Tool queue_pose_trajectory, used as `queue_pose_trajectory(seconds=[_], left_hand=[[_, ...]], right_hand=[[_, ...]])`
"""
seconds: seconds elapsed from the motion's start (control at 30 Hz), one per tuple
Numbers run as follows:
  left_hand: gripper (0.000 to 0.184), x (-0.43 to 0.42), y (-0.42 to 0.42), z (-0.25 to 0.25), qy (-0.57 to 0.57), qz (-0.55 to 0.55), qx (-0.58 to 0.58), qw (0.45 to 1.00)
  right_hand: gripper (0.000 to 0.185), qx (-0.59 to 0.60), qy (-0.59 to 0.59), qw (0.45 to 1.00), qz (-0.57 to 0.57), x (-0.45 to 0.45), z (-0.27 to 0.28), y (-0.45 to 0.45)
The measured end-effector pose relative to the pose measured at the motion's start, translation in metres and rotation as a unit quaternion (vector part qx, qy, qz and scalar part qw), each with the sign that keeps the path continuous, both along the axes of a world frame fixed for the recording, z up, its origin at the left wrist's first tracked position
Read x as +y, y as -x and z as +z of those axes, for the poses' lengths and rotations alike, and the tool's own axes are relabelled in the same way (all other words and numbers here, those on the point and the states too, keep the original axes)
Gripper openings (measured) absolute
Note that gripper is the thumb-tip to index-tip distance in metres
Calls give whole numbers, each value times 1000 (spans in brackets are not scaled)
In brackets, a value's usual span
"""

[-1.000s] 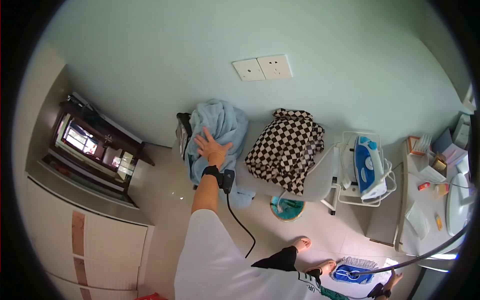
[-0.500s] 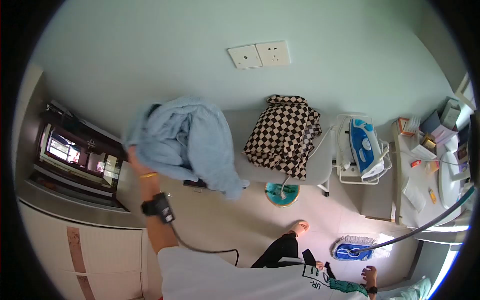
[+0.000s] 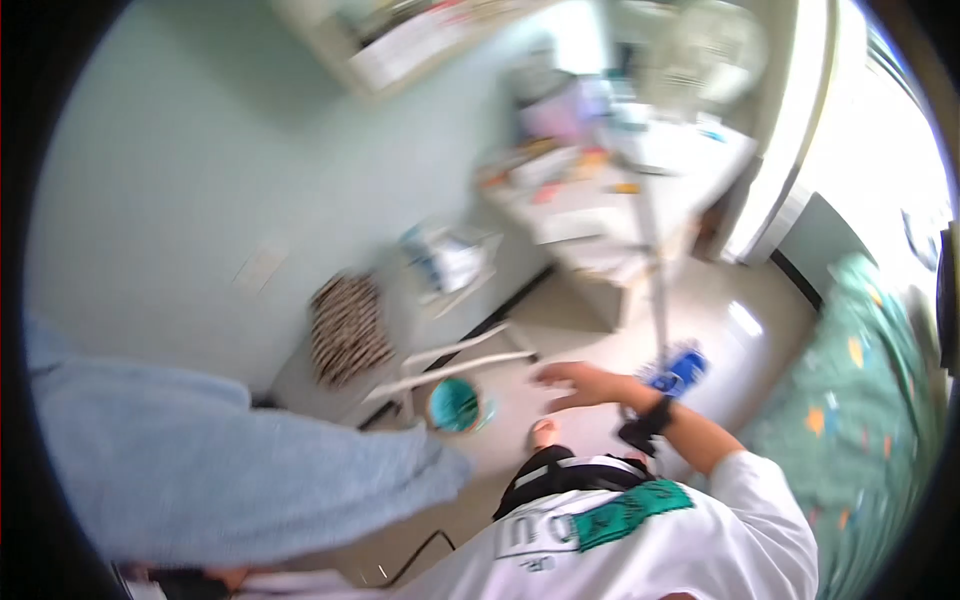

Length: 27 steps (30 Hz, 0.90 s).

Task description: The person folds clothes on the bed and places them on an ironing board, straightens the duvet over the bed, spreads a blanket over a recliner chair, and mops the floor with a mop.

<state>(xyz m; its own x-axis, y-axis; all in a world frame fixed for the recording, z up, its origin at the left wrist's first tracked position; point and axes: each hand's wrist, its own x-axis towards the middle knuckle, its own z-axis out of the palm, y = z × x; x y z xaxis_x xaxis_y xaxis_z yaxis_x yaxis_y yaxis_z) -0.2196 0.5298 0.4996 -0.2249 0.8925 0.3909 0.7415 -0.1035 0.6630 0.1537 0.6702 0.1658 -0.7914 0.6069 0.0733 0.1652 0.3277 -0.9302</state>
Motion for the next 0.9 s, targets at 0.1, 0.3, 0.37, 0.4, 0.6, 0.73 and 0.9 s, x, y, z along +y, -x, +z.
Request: queue_pose_trajectory(seconds=[0.1,0.3,0.37,0.4,0.6,0.73,0.9], left_hand=[[37,59,-82,-27,58,-107,-6,993],[37,133,-232,-46,112,-297,-1,948],[37,156,-276,-48,119,-347,2,930],[37,167,-296,-48,120,-367,3,922],[37,226,-396,-44,115,-457,2,882],[38,273,-450,-38,96,-487,-7,868],[38,375,-540,-26,53,-510,-60,856]], right_hand=[[59,112,11,993,-29,-10,60,-22],[79,216,-129,939,-233,-18,71,-84],[74,363,102,926,22,-25,61,-100],[74,363,95,927,5,-30,64,-125],[27,-379,-159,747,-522,-46,44,-388],[42,472,-118,548,-681,-78,154,-590],[57,330,-409,573,-629,-85,277,-804]])
